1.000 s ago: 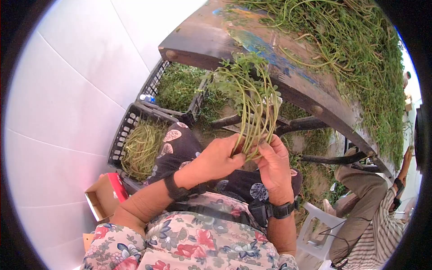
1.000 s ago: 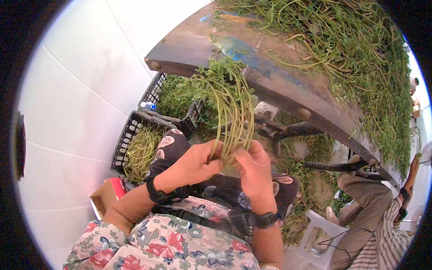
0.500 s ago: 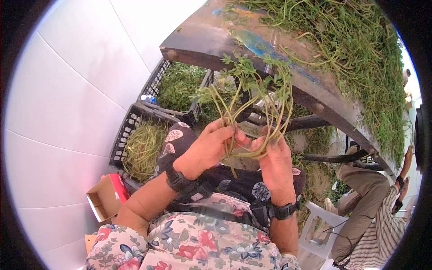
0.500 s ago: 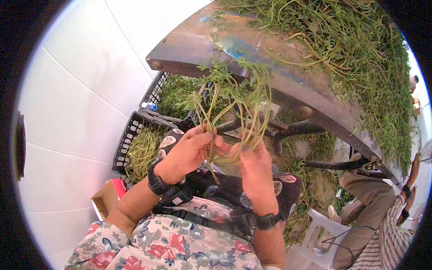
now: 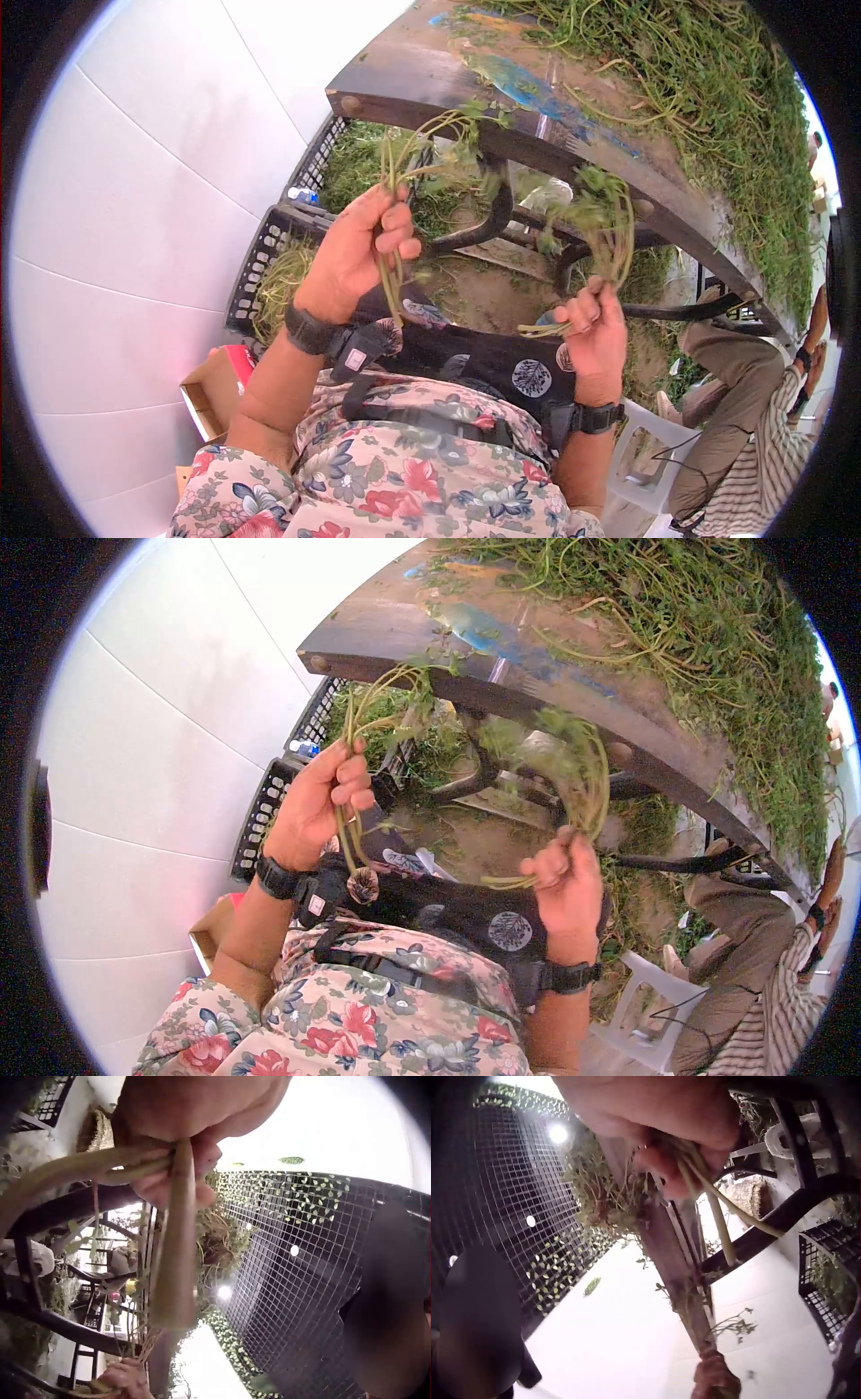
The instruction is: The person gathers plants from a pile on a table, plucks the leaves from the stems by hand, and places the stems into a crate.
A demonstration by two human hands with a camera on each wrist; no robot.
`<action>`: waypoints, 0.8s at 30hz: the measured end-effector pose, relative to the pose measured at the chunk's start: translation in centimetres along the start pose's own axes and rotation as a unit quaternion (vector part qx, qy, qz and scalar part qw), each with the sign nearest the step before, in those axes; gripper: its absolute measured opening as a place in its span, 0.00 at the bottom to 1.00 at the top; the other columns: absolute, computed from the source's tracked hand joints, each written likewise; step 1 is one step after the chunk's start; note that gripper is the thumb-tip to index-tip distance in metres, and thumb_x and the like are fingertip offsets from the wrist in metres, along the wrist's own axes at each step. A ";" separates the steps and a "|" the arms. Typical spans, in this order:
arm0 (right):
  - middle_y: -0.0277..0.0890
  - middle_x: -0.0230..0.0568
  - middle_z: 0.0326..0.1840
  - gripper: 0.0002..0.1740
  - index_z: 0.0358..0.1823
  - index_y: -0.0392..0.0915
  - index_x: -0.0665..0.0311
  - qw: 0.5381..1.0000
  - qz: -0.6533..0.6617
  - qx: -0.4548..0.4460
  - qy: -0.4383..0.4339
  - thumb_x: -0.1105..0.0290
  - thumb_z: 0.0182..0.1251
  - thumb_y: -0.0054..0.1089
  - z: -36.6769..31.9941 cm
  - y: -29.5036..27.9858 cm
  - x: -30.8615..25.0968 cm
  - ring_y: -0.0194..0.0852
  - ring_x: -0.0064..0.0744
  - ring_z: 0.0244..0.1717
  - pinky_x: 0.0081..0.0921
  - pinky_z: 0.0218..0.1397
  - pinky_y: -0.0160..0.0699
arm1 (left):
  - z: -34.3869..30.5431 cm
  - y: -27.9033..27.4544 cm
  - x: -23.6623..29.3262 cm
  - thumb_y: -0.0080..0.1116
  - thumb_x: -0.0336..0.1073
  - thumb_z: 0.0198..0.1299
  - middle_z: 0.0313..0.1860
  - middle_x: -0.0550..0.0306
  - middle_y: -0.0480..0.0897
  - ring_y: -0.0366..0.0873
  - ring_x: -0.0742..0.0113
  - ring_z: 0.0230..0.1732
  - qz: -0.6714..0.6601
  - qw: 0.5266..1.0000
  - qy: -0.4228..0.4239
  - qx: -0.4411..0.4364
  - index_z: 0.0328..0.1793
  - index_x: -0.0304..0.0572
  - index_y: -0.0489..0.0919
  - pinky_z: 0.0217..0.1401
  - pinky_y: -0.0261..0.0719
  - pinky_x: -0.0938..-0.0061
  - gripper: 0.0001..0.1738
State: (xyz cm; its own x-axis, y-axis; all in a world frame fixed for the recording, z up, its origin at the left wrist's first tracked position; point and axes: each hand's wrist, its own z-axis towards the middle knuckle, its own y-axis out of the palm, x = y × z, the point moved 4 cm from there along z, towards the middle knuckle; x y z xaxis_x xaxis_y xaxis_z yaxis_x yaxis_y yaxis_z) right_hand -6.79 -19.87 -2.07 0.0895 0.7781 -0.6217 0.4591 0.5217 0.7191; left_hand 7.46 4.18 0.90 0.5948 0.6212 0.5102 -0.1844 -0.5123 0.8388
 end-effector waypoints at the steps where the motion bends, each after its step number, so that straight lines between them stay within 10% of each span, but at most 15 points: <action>1: 0.50 0.23 0.17 0.12 0.34 0.68 0.60 0.998 0.060 0.006 -0.019 0.59 0.67 0.46 0.3 -0.8 -0.7 0.47 0.19 0.17 0.26 0.30 0.64 | -0.2 -0.1 -0.2 0.46 0.38 0.64 0.21 0.66 0.64 0.59 0.77 0.18 0.017 1.000 -0.015 -0.018 0.42 0.42 0.69 0.26 0.67 0.76 0.08; 6: 0.50 0.24 0.18 0.13 0.29 0.66 0.58 0.985 0.131 0.003 -0.110 0.59 0.66 0.47 1.4 -3.3 -2.5 0.47 0.18 0.17 0.21 0.24 0.55 | -1.2 0.1 -1.2 0.45 0.41 0.65 0.26 0.65 0.68 0.59 0.79 0.18 0.104 0.994 -0.042 -0.018 0.44 0.44 0.70 0.26 0.65 0.79 0.10; 14: 0.68 0.32 0.29 0.12 0.36 0.70 0.64 0.980 -0.175 -0.070 0.063 0.61 0.65 0.49 -0.1 2.9 3.2 0.59 0.21 0.24 0.22 0.27 0.64 | -1.6 3.2 -6.7 0.46 0.45 0.65 0.25 0.64 0.67 0.57 0.81 0.16 0.190 0.960 -0.167 -0.120 0.44 0.43 0.69 0.16 0.59 0.84 0.14; 19: 0.74 0.36 0.34 0.14 0.43 0.72 0.67 0.958 -0.247 -0.136 0.059 0.63 0.64 0.51 -0.4 3.3 3.8 0.67 0.22 0.28 0.22 0.30 0.70 | -0.5 3.7 -6.7 0.45 0.45 0.64 0.52 0.55 0.75 0.72 0.68 0.52 0.224 0.968 -0.025 -0.112 0.60 0.37 0.67 0.56 0.69 0.73 0.24; 24: 0.74 0.32 0.32 0.16 0.40 0.74 0.67 0.897 -0.415 -0.151 -0.018 0.61 0.61 0.57 -1.0 5.8 3.4 0.63 0.16 0.26 0.17 0.30 0.67 | -0.2 4.1 -7.2 0.46 0.44 0.64 0.55 0.55 0.74 0.72 0.68 0.54 0.176 0.975 -0.060 -0.125 0.61 0.35 0.66 0.59 0.68 0.72 0.24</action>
State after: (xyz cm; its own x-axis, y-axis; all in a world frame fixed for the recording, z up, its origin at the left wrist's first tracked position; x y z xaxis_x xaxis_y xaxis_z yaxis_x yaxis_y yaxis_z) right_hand -4.68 -13.87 0.27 -0.1407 0.0692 -0.9876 0.1202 0.9914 0.0523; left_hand 2.24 -2.31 0.69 0.5451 0.3519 0.7609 -0.5689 -0.5115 0.6441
